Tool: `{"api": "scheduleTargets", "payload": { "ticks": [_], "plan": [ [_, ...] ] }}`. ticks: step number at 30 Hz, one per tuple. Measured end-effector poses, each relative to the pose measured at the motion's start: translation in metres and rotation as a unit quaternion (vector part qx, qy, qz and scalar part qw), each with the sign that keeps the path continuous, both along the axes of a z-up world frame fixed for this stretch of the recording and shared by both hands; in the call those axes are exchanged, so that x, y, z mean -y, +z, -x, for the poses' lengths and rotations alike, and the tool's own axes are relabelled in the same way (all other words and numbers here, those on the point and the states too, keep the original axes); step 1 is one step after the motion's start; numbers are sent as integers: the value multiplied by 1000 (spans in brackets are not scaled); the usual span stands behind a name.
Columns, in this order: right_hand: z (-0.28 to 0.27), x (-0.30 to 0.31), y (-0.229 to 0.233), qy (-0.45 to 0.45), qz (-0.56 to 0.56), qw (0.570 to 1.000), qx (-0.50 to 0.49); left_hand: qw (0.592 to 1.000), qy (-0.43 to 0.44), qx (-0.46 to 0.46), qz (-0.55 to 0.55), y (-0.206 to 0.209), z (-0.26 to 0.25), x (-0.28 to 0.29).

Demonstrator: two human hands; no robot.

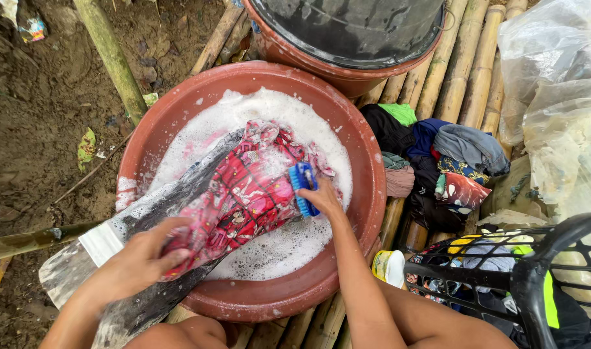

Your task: The person scrubs a piece of patterned red fabric with a blue brush in a basin of soapy water, periodically lifting and dipping the cloth.

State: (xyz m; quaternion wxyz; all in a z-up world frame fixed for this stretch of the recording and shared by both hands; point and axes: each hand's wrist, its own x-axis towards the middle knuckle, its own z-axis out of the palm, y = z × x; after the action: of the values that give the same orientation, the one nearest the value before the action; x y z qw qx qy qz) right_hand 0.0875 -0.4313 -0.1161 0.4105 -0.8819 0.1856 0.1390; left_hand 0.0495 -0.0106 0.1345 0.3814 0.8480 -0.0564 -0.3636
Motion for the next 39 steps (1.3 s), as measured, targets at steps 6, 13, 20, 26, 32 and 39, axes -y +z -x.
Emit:
{"api": "scheduleTargets", "payload": {
  "ticks": [6,13,20,26,32,39],
  "plan": [
    [24,-29,58,13,-373,926,64,917,-263,148,-262,-2,-31,60],
    [27,6,153,217,-416,874,122,865,-269,401,132,-5,-82,155],
    [27,51,159,96,-718,651,226,919,-106,48,377,53,-80,214],
    [12,75,142,55,-772,509,377,755,32,-70,651,146,-62,257],
    [4,96,170,37,-752,499,430,633,5,-113,766,227,-31,281],
    [1,118,196,125,-706,542,438,652,-61,-42,754,248,-22,234]
  ]
}}
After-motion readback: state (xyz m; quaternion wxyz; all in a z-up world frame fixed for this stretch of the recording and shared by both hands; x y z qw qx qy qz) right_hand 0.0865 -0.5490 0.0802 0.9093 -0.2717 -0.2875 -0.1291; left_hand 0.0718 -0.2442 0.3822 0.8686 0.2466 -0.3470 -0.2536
